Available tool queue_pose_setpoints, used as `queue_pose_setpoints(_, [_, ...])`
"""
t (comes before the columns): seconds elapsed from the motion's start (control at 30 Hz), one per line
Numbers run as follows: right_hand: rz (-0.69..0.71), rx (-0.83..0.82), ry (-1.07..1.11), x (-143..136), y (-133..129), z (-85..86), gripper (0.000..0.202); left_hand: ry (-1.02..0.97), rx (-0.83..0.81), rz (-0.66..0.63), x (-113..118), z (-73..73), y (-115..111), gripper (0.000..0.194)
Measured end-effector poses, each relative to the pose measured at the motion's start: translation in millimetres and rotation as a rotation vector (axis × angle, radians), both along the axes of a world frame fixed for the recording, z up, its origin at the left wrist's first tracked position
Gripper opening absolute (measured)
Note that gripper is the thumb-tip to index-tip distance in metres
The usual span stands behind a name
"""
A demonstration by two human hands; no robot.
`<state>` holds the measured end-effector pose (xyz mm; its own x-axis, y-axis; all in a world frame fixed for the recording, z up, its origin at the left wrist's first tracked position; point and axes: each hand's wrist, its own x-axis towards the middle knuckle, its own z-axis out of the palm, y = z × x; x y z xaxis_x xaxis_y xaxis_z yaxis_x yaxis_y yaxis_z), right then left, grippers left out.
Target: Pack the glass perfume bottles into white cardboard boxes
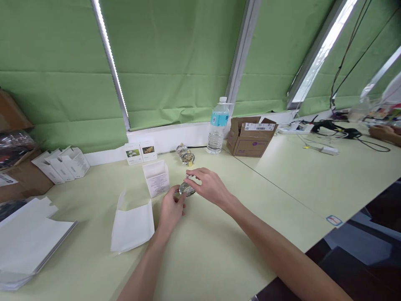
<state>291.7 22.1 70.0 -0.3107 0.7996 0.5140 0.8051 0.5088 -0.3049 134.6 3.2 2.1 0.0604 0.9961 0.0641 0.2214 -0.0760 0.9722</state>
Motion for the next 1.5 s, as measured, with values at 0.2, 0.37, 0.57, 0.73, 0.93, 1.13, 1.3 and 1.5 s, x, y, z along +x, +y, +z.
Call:
queue_pose_setpoints(0.2, [-0.043,-0.026,-0.113,0,-8,4.4,0.04,0.028,0.006,-0.007,0,-2.1,0,0.037])
queue_pose_setpoints(0.37, [-0.066,-0.073,-0.166,-6,-15,9.3,0.052,0.025,-0.004,-0.009,0,-0.3,-1,0.04])
queue_pose_setpoints(0.57, [-0.105,-0.109,-0.125,-11,-16,9.0,0.06,0.025,-0.012,-0.001,0,2.0,-2,0.042])
queue_pose_setpoints(0.73, [-0.064,-0.099,0.126,3,-7,-2.9,0.04,0.018,-0.016,0.006,1,2.6,-3,0.04])
queue_pose_setpoints(0.93, [-0.061,-0.123,0.229,24,10,-14.0,0.035,-0.002,-0.022,-0.012,0,2.9,-6,0.046])
queue_pose_setpoints(1.13, [-0.028,-0.13,0.22,24,13,-22.0,0.028,0.165,0.112,0.107,2,20.9,-24,0.053])
queue_pose_setpoints(1.3, [-0.072,-0.074,0.282,22,6,-14.8,0.028,0.333,0.495,0.198,-19,88.0,-52,0.032])
queue_pose_setpoints(1.5, [-0.022,-0.1,0.269,20,-7,-2.3,0.044,0.251,0.377,0.616,-123,114.2,-57,0.039])
